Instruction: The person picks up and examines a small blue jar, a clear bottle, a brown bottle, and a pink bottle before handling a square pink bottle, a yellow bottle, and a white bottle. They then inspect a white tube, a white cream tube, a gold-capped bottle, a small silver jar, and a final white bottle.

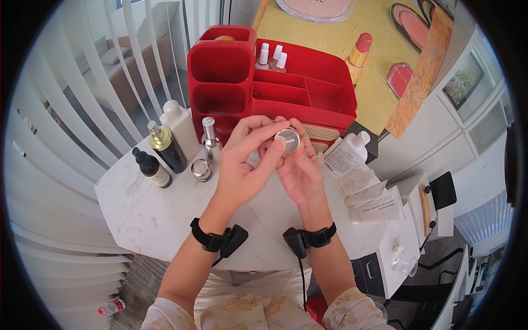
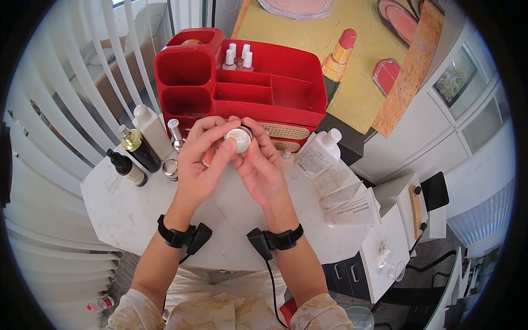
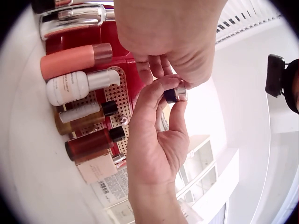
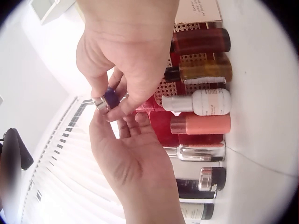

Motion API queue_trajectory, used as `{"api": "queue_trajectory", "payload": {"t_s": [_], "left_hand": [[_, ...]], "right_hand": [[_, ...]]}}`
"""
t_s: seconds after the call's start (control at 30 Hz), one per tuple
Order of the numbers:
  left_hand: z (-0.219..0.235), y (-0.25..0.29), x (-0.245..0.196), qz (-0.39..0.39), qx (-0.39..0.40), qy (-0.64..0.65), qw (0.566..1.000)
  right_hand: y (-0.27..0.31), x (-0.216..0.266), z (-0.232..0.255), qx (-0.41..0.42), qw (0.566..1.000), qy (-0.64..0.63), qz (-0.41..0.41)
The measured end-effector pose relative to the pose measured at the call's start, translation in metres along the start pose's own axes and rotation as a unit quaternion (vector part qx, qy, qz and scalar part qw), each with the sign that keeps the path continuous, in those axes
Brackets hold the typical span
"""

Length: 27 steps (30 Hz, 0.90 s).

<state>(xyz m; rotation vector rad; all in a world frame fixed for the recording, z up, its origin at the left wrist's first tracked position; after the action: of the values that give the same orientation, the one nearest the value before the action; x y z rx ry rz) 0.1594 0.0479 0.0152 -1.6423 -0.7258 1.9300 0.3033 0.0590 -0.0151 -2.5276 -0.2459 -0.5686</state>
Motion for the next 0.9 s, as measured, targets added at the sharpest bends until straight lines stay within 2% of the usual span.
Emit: {"api": "queue_trajectory", "payload": {"t_s": [0.27, 0.47, 0.57, 0.67, 0.77, 0.9], "left_hand": [[0.002, 0.002, 0.0, -0.001, 0.011, -0.009, 1.0], [-0.001, 0.003, 0.01, -0.004, -0.023, 0.076, 0.997], [0.001, 0.005, 0.021, -0.007, -0.029, 0.079, 0.996], [-0.001, 0.003, 0.021, 0.021, -0.052, 0.114, 0.992], [0.0, 0.001, 0.01, 0.079, -0.038, 0.139, 0.986], [0.002, 0.0, 0.005, 0.064, -0.006, 0.056, 0.996]], "right_hand": [[-0.001, 0.002, 0.001, 0.011, 1.0, -0.016, -0.007], [0.0, -0.001, -0.008, 0.01, 0.998, 0.059, -0.01], [0.001, -0.003, -0.004, 0.016, 0.997, 0.074, -0.023], [0.001, -0.006, -0.006, 0.006, 0.997, 0.069, -0.024], [-0.001, -0.005, -0.002, 0.009, 0.999, 0.045, -0.02], [0.0, 0.0, 0.001, -0.007, 1.0, 0.005, -0.003]]}}
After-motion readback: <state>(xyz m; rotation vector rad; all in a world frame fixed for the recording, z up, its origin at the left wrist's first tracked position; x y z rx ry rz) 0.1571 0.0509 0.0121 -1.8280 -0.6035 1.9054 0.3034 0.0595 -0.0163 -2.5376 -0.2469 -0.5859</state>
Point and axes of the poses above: each hand's wrist, its own y-axis away from the middle knuckle, its own z-axis out of the back of the hand, x = y × z, the point moved 2 cm from there along -y, towards the middle knuckle, and after that the axes turned 12 degrees about -y, right-handed, at the moved point
